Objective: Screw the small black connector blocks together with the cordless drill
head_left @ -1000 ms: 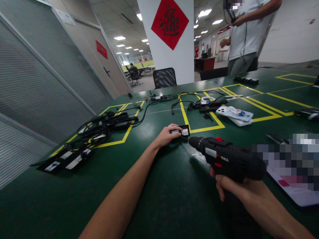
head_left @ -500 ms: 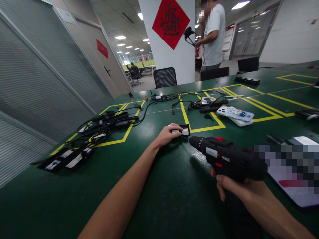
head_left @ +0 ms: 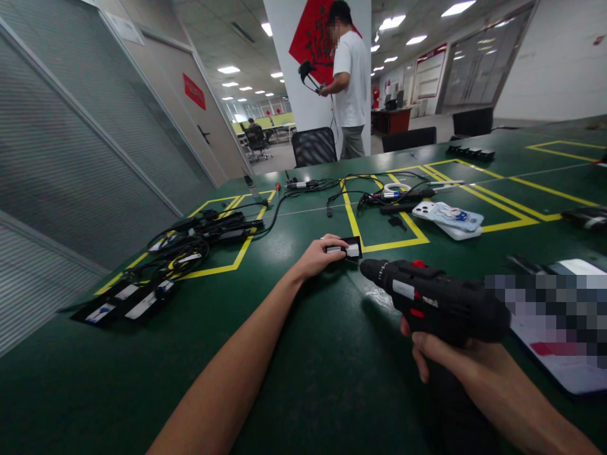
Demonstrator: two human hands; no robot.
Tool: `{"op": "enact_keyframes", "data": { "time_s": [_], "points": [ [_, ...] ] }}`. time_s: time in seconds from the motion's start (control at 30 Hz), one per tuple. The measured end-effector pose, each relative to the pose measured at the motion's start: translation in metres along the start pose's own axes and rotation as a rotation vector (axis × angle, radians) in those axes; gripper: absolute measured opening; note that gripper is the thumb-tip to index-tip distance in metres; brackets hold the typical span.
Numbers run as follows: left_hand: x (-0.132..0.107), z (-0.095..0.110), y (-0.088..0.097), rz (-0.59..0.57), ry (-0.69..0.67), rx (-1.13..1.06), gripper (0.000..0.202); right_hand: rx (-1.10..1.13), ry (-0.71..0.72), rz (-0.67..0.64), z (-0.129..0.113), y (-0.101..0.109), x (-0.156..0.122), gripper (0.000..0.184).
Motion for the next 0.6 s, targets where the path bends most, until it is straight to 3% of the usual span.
{"op": "enact_keyframes", "data": {
  "time_s": [0.3,0.6],
  "points": [
    [-0.0001,0.0002,0.0004,-0.002,0.004,0.003,0.03,-0.038,-0.026,-0.034,0.003,0.0001,0.0006,0.034],
    [-0.0002,0.0007,0.0001,-0.003,0.011,0.006,0.029,0.02,0.011,-0.035,0.0013,-0.0005,0.0016,0.024]
  ]
}}
Point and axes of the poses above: each hand's wrist, its own x-axis towards the middle knuckle, its own y-axis out of the back of the hand, z = x × y, the point moved 7 cm from there along x, towards the middle knuckle, and after that the axes turned 9 degrees about -z, right-handed, at the moved point
